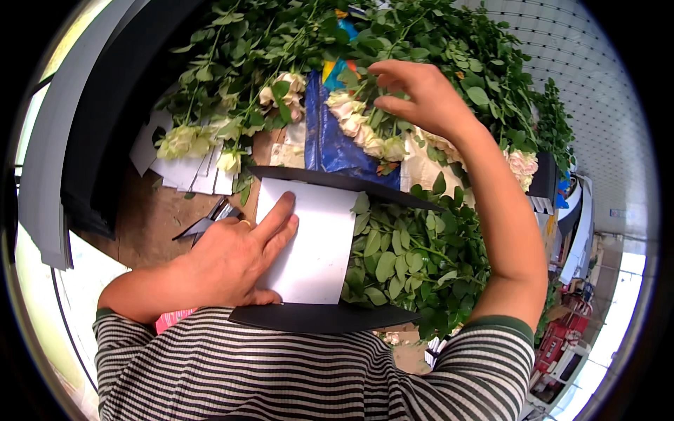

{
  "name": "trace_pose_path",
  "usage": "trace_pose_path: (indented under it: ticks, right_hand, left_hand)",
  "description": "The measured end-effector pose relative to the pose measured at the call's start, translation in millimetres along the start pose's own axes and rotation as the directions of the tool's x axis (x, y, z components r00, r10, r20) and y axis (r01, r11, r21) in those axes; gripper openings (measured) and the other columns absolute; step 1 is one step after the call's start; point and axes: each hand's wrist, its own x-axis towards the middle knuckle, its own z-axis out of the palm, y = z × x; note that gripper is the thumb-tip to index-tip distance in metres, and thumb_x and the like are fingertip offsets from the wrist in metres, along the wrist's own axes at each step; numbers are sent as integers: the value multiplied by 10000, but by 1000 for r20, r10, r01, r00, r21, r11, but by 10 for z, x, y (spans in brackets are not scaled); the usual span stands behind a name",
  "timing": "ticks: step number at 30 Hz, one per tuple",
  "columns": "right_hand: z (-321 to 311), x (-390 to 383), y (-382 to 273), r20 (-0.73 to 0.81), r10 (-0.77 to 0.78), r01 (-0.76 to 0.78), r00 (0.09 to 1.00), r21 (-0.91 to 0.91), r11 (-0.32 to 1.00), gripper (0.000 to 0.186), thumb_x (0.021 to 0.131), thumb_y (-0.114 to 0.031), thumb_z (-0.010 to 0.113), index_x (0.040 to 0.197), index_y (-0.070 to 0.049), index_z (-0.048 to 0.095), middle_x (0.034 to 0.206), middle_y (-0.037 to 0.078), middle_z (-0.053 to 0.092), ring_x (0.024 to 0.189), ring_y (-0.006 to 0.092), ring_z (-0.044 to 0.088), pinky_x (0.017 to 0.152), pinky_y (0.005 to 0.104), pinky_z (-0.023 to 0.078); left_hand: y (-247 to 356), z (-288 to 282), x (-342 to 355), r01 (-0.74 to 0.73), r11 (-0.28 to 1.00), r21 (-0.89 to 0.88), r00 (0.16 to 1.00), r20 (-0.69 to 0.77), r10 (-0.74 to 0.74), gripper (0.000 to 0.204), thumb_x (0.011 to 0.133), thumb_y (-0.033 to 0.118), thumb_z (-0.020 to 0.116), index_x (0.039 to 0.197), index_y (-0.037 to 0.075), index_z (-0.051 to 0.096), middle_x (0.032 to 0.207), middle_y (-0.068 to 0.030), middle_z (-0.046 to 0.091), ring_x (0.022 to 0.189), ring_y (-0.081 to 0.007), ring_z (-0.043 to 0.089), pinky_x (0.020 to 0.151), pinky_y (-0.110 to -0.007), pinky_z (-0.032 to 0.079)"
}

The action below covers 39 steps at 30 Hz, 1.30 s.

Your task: The person arranges white roses and green leaves into a black box lined with white paper. They place the flowers and leaves by hand, adjust their positions, and use a stapler to secure the paper lining.

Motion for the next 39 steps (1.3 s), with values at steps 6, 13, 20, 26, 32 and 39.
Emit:
trace_pose_path:
  ticks: [6,13,20,26,32,39]
  right_hand:
    - [354,-777,-1047,-84,-371,359,925,-133,924,287,737,-133,755,991,-57,643,824,83,572,703,266,608,595,355,504]
    - [567,-874,-960,-229,-279,264,932,-96,960,218,726,14,693,929,-51,645,762,82,544,630,255,580,542,353,459]
    - [894,-1151,-1064,-166,-341,316,925,-160,935,367,653,41,697,1014,-10,657,762,76,541,647,235,587,534,339,476]
    - [1160,-1215,-972,-246,-361,348,900,-97,933,400,645,67,690,1040,8,663,753,78,542,637,225,581,509,327,463]
    - [1130,-1167,-942,-200,-460,435,865,-159,886,466,655,24,691,1116,-42,673,684,30,431,571,186,496,452,311,394]
    - [1118,-1202,-989,-71,-504,472,861,-262,842,438,675,-9,647,1112,-16,669,689,25,425,572,170,470,443,297,404]
  left_hand:
    - [-14,21,-34,-41,995,96,999,-14,42,859,658,468,803,1187,-142,510,1347,-350,419,732,-245,661,645,-308,547]
    - [10,35,-44,11,1000,13,997,82,-12,886,654,439,813,1250,-114,462,1424,-374,298,687,-261,649,623,-355,545]
    - [37,52,-5,-4,998,-58,994,107,11,712,684,387,804,1131,-67,487,982,-167,570,726,-255,665,598,-348,514]
    - [-90,398,-177,-58,960,-274,909,-412,-62,532,714,283,788,1076,10,510,909,-93,569,660,-210,619,569,-321,484]
    - [-238,533,-58,136,443,-886,836,-138,-532,273,800,197,702,877,21,509,704,-50,478,572,-132,473,516,-289,393]
    - [-258,630,-36,110,269,-957,891,-25,-454,209,890,167,619,990,3,535,716,-9,513,681,-72,476,591,-262,407]
